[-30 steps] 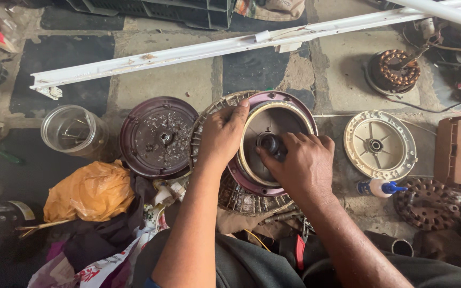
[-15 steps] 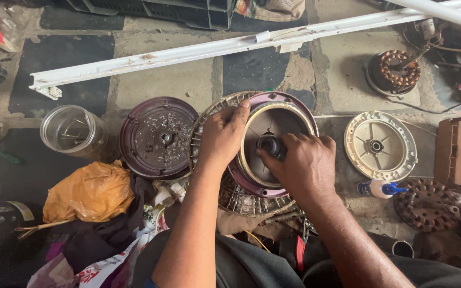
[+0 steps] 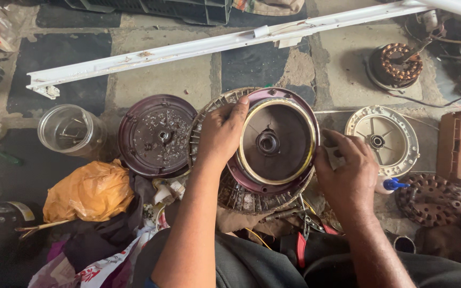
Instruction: The person assembles an electric motor by hand, inserting a cylindrical metal part into the stator, placing a circular metal ring, and fitting a copper rotor into the assembly. The person handles the stator, rotor, and metal ring, aligning and seating each component.
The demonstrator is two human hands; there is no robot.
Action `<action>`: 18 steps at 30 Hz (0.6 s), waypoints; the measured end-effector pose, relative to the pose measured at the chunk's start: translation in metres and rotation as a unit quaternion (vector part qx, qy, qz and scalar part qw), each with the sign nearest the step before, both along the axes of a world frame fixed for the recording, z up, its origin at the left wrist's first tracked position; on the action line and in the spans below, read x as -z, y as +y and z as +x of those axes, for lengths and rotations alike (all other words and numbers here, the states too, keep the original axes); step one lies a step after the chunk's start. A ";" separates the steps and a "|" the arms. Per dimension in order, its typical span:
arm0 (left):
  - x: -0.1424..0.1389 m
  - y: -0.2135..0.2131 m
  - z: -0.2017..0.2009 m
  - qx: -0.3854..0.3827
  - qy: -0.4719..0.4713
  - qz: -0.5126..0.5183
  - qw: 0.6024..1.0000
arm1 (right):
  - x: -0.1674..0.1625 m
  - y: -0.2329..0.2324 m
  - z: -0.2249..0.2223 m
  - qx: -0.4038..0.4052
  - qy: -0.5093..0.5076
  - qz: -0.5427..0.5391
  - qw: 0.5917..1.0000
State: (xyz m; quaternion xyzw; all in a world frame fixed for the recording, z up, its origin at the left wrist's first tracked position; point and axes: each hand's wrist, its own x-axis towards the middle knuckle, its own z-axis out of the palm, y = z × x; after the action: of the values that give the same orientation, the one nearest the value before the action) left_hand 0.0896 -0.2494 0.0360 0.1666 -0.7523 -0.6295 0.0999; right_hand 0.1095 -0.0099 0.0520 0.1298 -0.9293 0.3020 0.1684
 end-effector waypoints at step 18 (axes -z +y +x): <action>-0.004 0.000 0.001 0.002 -0.003 -0.009 1.000 | -0.007 -0.039 -0.015 -0.206 0.024 0.168 0.964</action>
State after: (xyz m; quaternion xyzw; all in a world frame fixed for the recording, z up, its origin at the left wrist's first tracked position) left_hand 0.0909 -0.2495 0.0402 0.1665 -0.7585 -0.6225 0.0976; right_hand 0.0940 -0.0491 0.0590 0.3522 -0.9155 0.1667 0.1003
